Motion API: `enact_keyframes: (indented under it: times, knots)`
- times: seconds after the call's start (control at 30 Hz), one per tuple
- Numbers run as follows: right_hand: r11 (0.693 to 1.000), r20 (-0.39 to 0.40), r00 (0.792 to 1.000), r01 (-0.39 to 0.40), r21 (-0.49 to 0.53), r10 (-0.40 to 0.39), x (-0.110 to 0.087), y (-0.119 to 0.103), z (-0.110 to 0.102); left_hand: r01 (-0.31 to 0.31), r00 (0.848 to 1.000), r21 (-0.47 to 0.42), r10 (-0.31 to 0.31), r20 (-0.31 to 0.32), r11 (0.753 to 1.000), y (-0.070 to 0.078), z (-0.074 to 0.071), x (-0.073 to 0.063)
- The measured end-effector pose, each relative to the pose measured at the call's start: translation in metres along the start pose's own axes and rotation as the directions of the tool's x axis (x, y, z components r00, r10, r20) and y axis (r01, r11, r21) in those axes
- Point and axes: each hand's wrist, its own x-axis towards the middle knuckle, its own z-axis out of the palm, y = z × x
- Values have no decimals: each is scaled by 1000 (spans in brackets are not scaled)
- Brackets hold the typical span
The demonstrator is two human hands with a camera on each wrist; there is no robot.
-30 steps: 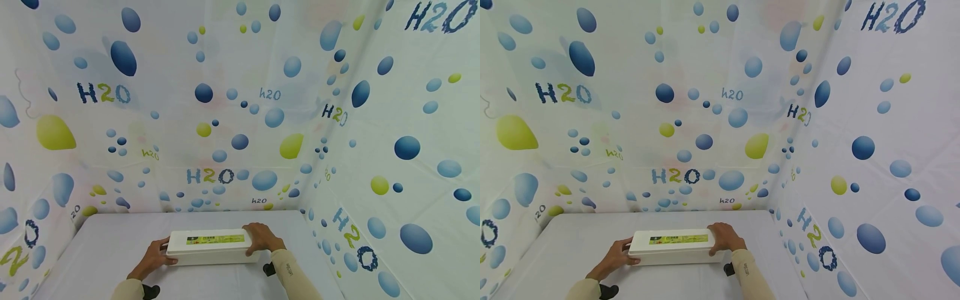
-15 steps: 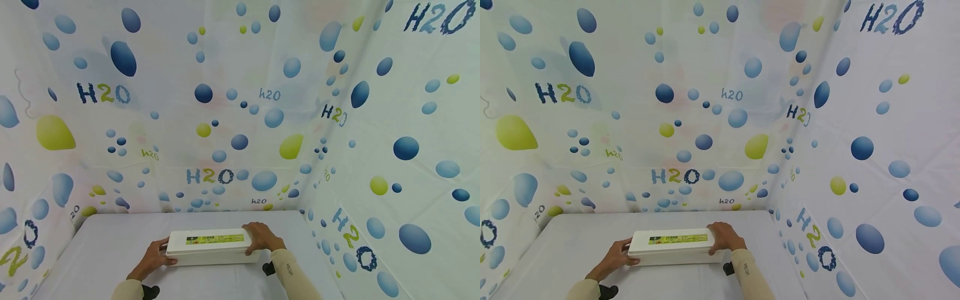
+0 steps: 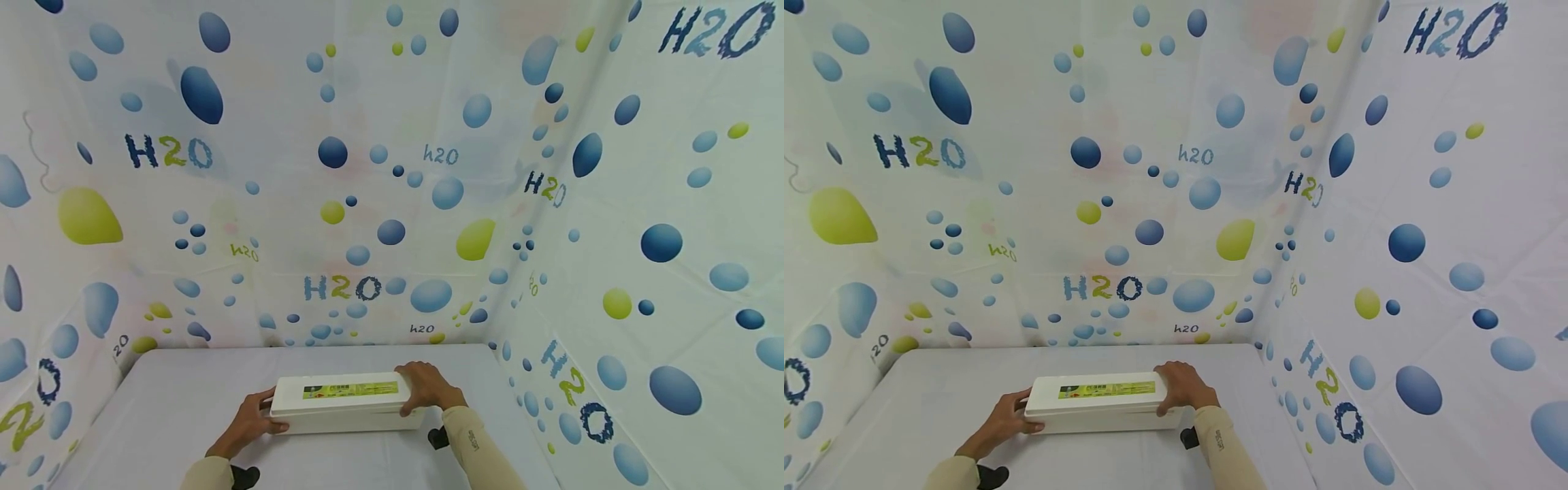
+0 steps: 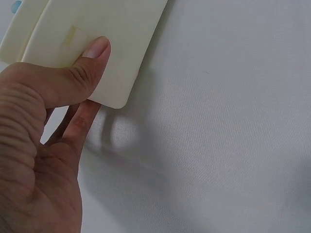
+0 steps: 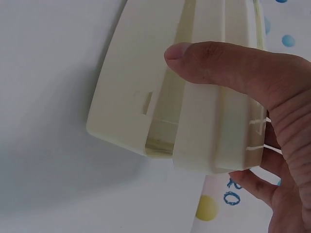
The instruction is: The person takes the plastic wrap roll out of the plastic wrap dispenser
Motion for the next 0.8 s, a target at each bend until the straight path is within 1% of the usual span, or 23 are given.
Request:
enact_keyframes:
  times: [0.03,0.13,0.27,0.37,0.53,0.67,0.8]
  knots:
    - [1000,1,1000,-2,2,2,0,0,0,-2,1000,7,2,5,1000,0,0,0]
    - [1000,-2,1000,20,11,-20,-1,-1,-2,7,1000,-13,-7,7,1000,1,0,-1]
    - [999,-7,999,32,19,-32,-1,-1,-6,16,1000,-18,-16,8,1000,2,-1,-2]
    - [1000,-13,1000,19,24,-19,-1,2,-9,17,1000,-5,-17,11,1000,2,-2,-1]
    - [999,-25,1000,10,33,-9,-2,9,-12,0,1000,12,0,18,1000,0,-4,0]
    - [999,-30,999,16,30,-15,-5,12,-13,-12,1000,2,12,11,1000,-3,-2,1]
    - [1000,-35,999,14,25,-13,-8,16,-13,-22,1000,-8,22,3,1000,-3,-1,2]
